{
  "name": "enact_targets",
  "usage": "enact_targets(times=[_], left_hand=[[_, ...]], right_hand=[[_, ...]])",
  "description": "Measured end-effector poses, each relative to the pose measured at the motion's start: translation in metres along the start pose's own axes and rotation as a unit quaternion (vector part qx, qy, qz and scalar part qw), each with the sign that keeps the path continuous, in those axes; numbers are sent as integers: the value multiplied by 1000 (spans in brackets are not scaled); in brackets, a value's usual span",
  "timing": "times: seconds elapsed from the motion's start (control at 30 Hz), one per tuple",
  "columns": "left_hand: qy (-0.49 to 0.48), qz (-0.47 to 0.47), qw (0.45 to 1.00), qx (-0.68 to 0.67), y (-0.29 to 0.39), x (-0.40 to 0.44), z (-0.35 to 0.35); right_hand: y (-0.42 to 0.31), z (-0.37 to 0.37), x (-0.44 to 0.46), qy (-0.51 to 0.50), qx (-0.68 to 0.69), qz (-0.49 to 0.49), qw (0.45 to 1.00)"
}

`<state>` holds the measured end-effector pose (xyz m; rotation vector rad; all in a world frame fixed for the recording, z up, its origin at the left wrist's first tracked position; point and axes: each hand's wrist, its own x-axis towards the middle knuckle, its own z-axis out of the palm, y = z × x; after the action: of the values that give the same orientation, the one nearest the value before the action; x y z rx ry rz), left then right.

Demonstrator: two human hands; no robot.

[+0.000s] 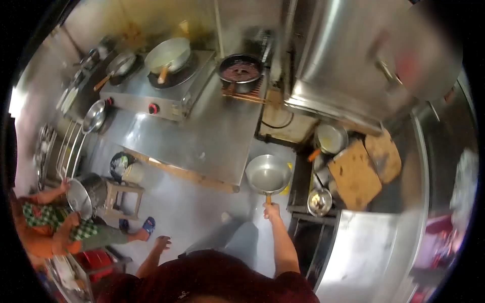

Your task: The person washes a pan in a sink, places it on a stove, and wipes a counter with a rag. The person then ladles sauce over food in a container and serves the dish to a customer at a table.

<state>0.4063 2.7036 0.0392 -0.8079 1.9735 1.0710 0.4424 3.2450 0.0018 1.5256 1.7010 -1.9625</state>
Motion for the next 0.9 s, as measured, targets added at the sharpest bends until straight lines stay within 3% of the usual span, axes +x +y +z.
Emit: enact_targets(times=[0.1, 0.2, 0.3, 0.33, 0.47, 0.5, 0.57, 0.67, 0.77, 0.9], left_hand=[[-6, 24, 999, 25, 13, -5, 14], [49, -18, 998, -29, 2, -16, 28], [89, -70, 990, -89, -34, -48, 49], [91, -97, 989, -62, -47, -63, 57], [76, -214, 974, 23, -84, -117, 104], [34, -222, 975, -4, -110, -121, 111], [3, -243, 948, -207, -136, -139, 128], [36, -207, 963, -169, -172, -132, 152], [80, -219, 916, -327, -180, -130, 160], [101, -193, 947, -238, -149, -130, 169]], right_hand=[[-17, 19, 64, -31, -31, -6, 999], [-50, 40, 129, -48, -31, 14, 998], [-98, 68, 165, -89, -90, -58, 990], [-83, 68, 211, -211, 94, -89, 969], [-93, 111, 306, -173, 83, -59, 980], [-95, 117, 320, -167, 71, -58, 982], [-91, 116, 344, -158, 61, -52, 984], [-79, 107, 358, -143, 60, -37, 987], [-77, 93, 359, -128, 55, -23, 990], [-71, 74, 364, -105, 49, -14, 993]])
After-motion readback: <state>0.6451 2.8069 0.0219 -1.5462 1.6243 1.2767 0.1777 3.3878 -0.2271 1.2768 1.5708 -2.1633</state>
